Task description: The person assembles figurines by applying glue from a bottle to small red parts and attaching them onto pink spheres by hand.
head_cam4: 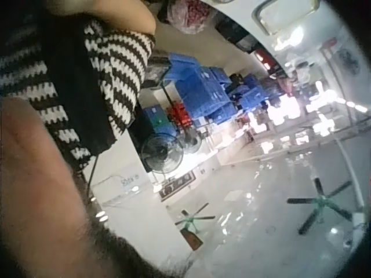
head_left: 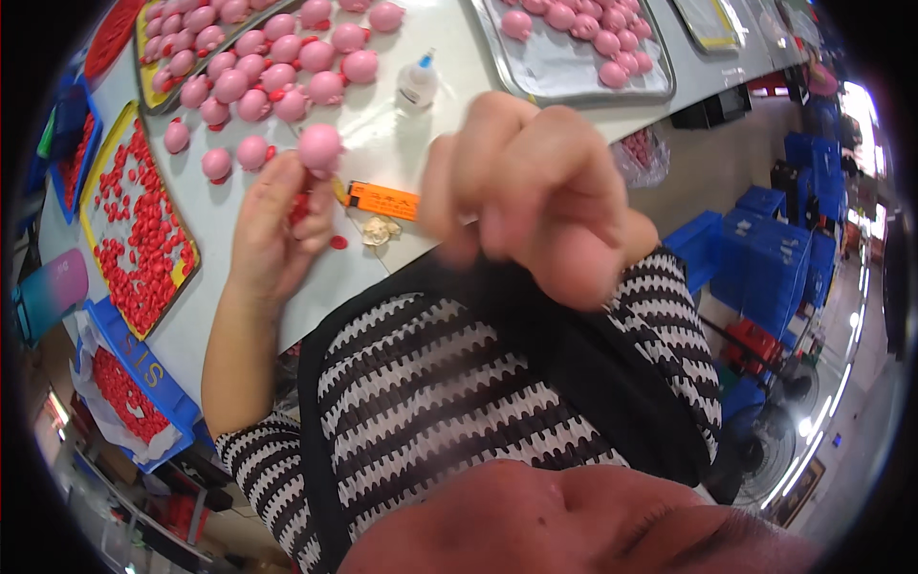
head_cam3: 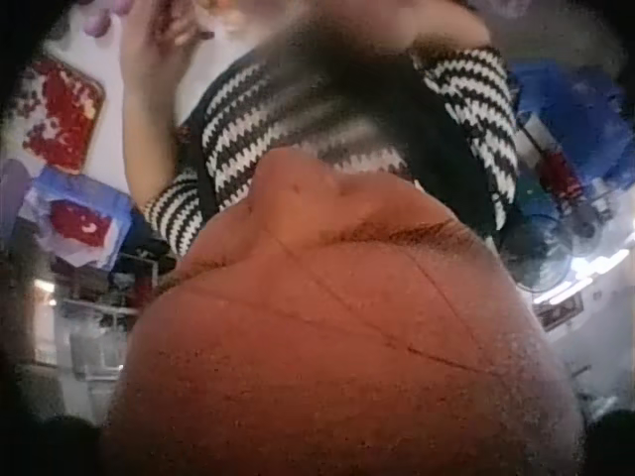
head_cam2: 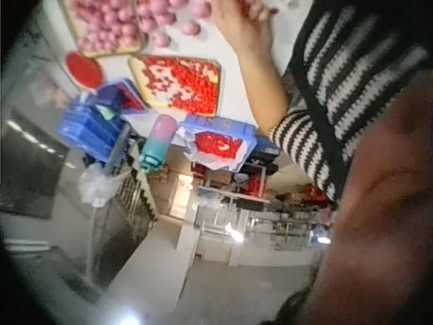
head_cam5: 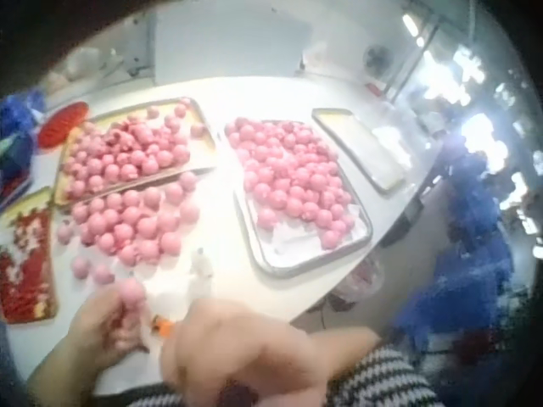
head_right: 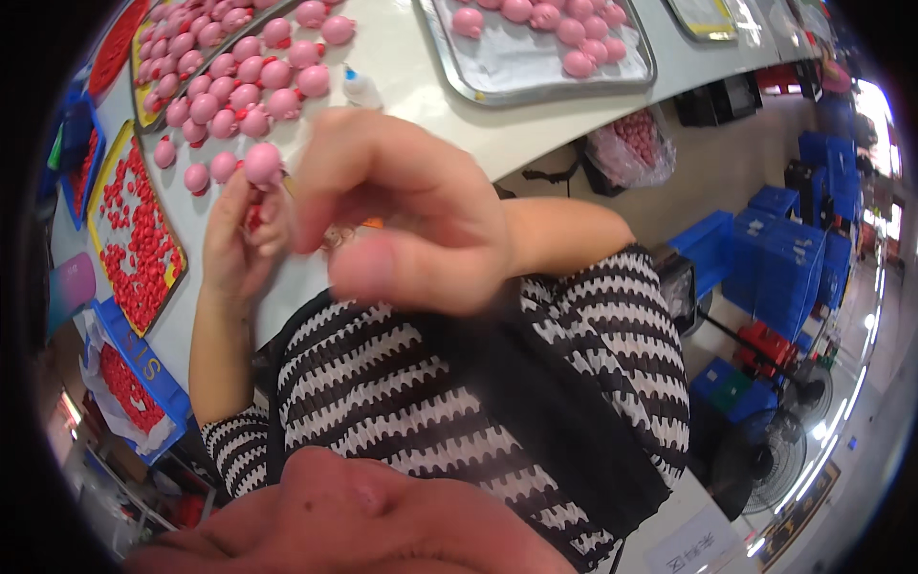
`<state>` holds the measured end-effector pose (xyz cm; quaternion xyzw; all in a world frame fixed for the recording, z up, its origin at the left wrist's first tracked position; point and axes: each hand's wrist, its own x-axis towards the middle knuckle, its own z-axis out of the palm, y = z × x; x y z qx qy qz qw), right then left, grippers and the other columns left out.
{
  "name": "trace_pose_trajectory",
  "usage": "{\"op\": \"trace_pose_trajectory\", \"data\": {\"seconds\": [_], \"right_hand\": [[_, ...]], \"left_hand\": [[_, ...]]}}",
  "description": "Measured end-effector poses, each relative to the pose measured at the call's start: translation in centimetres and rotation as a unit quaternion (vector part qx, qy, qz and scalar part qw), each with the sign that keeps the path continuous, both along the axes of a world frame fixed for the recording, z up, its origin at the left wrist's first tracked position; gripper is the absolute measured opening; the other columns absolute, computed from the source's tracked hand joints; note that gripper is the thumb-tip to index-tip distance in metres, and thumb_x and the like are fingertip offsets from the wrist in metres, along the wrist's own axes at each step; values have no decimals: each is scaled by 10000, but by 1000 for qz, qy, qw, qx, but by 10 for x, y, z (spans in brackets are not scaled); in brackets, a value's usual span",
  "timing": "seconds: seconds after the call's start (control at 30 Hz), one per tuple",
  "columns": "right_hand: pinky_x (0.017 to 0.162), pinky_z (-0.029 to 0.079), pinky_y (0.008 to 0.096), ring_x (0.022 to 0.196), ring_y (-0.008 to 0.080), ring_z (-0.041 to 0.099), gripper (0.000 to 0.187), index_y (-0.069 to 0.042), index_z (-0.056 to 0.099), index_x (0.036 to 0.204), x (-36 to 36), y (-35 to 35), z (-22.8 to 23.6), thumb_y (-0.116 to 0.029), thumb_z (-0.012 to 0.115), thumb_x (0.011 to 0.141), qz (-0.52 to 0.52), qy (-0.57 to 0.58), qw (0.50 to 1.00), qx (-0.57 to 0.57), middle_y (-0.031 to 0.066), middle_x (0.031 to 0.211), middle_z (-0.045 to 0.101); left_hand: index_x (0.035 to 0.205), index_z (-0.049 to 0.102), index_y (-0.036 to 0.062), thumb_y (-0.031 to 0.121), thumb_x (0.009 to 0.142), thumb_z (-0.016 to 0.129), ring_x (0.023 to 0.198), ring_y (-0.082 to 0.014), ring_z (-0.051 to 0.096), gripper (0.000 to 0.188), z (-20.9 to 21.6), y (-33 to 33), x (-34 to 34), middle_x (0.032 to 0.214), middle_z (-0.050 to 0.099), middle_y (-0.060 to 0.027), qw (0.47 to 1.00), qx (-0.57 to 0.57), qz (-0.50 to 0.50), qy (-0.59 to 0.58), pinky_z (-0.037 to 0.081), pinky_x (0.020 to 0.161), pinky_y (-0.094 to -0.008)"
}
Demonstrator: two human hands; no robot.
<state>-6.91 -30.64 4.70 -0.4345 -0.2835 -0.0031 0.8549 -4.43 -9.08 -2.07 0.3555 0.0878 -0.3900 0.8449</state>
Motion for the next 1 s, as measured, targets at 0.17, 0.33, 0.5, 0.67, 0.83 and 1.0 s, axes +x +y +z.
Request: {"op": "trace_pose_trajectory", "data": {"seconds": [0.17,0.33,0.5,0.67,0.83,1.0], "right_hand": [[613,426,277,700,179,551,217,9,521,911,-26,-28,-25,-196,569,857,29,59,983,173,91,821,487],[612,428,278,701,181,553,217,4,518,908,-32,-29,-33,-203,564,861,36,63,978,194,89,823,486],[611,429,279,702,183,555,217,-1,515,904,-28,-22,-35,-209,559,865,59,56,975,208,88,825,484],[610,430,280,703,185,556,217,-5,512,901,-23,-13,-31,-216,554,869,74,38,975,207,86,827,482],[608,431,281,704,187,558,218,-10,510,897,-25,-10,-29,-223,549,872,85,20,973,214,85,829,480],[607,432,282,705,189,560,219,-15,507,894,-30,-20,-22,-230,544,876,86,1,972,220,83,831,478]], "left_hand": [[1038,507,26,285,944,435,484,-33,277,284,-33,-36,-7,733,459,-11,999,17,20,28,177,404,-158],[1069,506,14,279,943,429,504,-40,276,303,-38,-38,-15,751,465,-23,999,4,41,19,182,418,-159],[1070,505,16,283,942,427,503,-44,280,306,-41,-27,-18,758,467,-26,999,-18,34,21,183,417,-164],[1062,507,25,297,942,427,510,-50,285,309,-36,-24,-15,771,460,-27,999,-43,21,8,188,419,-170],[1056,510,20,326,952,406,526,-60,290,340,-32,-20,-12,757,414,-16,992,-74,87,54,193,423,-177],[1133,492,-23,258,967,382,520,-55,272,344,-30,-27,-8,724,394,-15,988,-50,144,26,202,404,-186]]}}
